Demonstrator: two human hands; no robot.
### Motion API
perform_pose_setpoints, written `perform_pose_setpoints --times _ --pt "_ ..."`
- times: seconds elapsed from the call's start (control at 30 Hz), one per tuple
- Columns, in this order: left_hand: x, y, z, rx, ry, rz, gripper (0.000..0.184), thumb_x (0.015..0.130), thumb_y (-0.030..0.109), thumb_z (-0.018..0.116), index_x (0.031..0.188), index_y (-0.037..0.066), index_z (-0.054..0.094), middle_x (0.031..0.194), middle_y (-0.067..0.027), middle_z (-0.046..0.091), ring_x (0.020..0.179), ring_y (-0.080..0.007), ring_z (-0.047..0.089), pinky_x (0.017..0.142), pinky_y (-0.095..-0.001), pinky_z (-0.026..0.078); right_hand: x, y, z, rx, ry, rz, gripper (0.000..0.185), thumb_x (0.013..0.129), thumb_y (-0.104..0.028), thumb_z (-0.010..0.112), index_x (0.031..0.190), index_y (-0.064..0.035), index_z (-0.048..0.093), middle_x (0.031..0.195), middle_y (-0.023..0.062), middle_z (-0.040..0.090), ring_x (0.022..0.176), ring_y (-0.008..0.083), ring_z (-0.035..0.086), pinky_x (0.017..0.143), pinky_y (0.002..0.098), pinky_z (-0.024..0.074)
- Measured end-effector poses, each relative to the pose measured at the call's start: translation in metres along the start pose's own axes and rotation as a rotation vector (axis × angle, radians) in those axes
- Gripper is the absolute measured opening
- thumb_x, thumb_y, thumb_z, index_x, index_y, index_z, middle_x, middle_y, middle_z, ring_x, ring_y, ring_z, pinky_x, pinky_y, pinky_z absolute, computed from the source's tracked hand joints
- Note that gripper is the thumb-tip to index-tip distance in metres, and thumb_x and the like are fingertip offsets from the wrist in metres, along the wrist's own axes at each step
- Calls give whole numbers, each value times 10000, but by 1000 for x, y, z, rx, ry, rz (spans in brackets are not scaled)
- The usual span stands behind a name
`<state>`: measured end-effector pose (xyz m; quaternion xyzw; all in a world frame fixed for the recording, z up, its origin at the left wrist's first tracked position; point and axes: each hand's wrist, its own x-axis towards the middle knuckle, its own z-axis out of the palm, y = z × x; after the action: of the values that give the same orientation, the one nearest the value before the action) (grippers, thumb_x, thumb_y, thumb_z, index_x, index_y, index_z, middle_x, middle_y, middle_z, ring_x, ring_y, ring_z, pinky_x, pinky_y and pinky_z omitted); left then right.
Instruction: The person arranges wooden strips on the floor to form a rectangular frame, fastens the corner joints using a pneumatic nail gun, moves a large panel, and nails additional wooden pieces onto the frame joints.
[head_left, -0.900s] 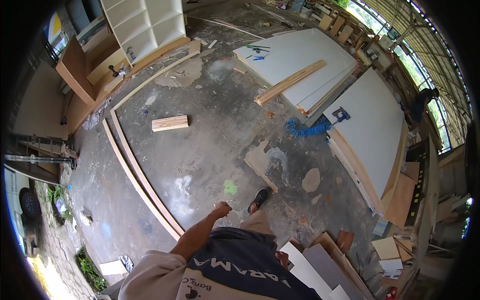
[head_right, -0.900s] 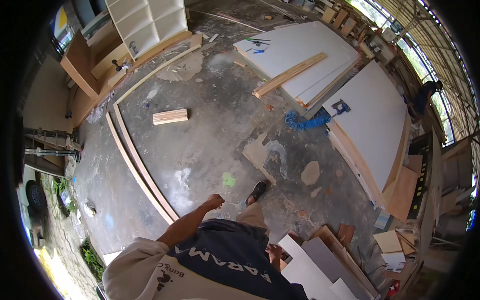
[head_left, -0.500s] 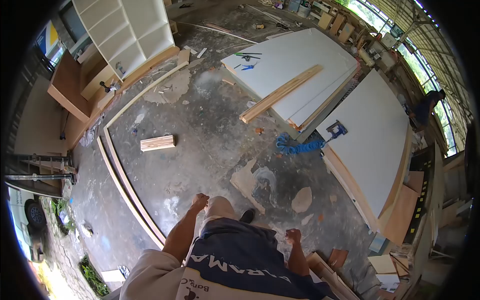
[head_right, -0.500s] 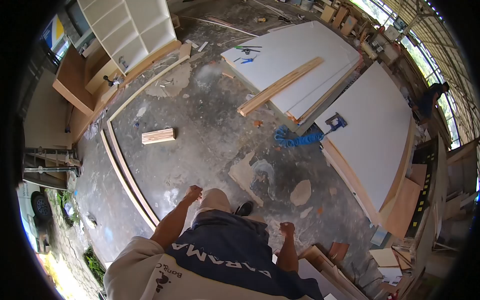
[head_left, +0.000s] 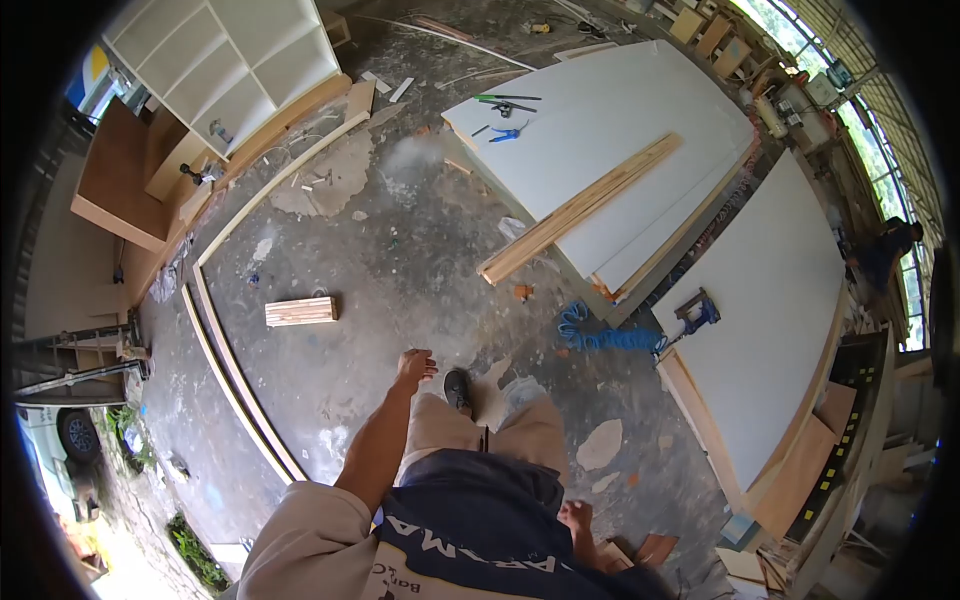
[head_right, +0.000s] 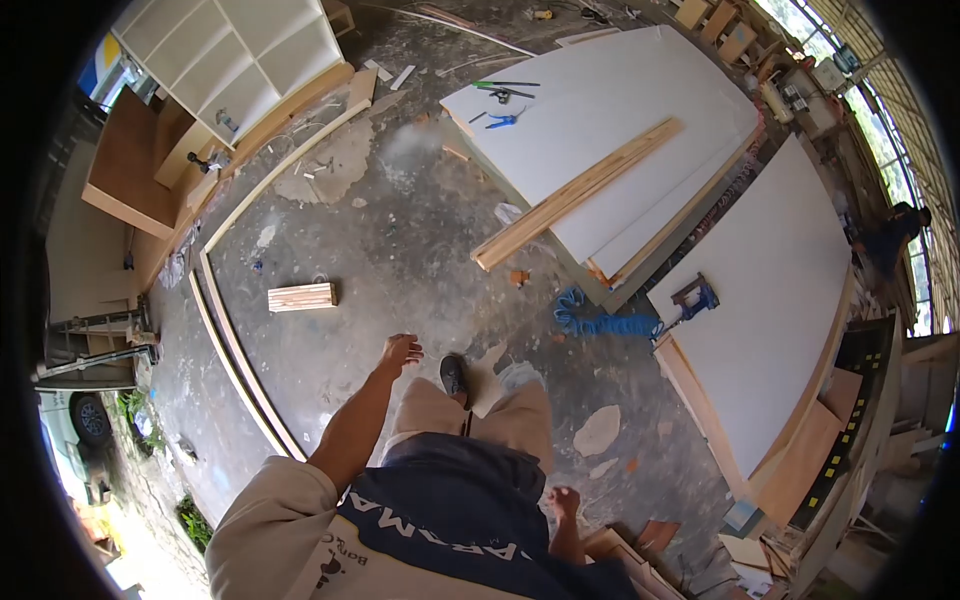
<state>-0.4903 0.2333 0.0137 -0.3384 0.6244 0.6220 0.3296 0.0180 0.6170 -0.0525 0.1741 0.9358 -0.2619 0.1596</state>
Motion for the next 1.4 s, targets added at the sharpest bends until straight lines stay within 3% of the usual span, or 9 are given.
perform_pose_setpoints --times 0.07,0.17,0.4,0.5,0.57,0.73,0.93,1.03,1.4 --pt "17 28 26 -23 -12 -10 228 907 236 599 1036 49 600 842 -102 671 717 -226 691 592 -352 534 -53 41 54 200 -43 301 206 852 -192 684 795 5 699 704 91 682 660 163 658 576 319 513" --pt "50 50 64 -150 -13 -6 246 917 239 591 1061 40 603 868 -106 679 739 -233 695 635 -369 542 0 -16 -38 567 -202 800 201 857 -190 681 813 6 699 717 92 685 663 166 661 577 320 515" --pt "173 43 141 -381 134 -149 309 890 250 655 1107 38 600 930 -128 676 835 -272 691 709 -420 551 152 -3 -135 739 -258 1025 194 868 -184 674 856 7 700 747 93 693 670 171 667 580 322 519" --pt "230 24 182 -431 181 -239 408 870 250 702 1183 16 585 1102 -149 624 1047 -292 635 781 -424 539 187 21 -169 747 -258 1100 192 873 -182 671 874 8 700 760 94 697 673 173 670 581 323 521" --pt "270 11 208 -525 223 -271 596 831 248 758 1315 3 510 1363 -187 480 1266 -347 489 885 -468 513 196 38 -192 727 -266 1153 191 877 -181 669 886 8 700 768 94 699 675 175 671 582 323 522" --pt "339 1 263 -735 239 -241 792 832 262 776 1448 -12 361 1519 -203 291 1381 -397 335 1027 -519 428 185 59 -253 680 -272 1274 192 885 -177 664 916 9 700 790 95 705 680 179 676 583 325 525" --pt "380 -36 266 -992 270 -113 505 922 178 669 1331 -32 461 1354 -190 486 1316 -357 434 1049 -535 428 252 47 -259 430 -380 1004 228 920 -182 632 1031 11 682 867 103 716 715 194 693 606 328 547" --pt "385 -37 258 -982 243 -93 307 949 126 631 1212 -9 552 1179 -136 603 1138 -290 587 1043 -480 452 297 69 -227 662 -427 1116 268 942 -216 613 1050 22 670 880 121 714 744 202 694 653 330 562" --pt "284 -54 277 -913 -74 105 274 973 132 575 1201 -18 562 1038 -112 651 1008 -227 625 967 -392 494 497 26 -202 788 -288 732 414 979 -361 558 1117 23 631 960 138 706 825 240 698 710 346 552"
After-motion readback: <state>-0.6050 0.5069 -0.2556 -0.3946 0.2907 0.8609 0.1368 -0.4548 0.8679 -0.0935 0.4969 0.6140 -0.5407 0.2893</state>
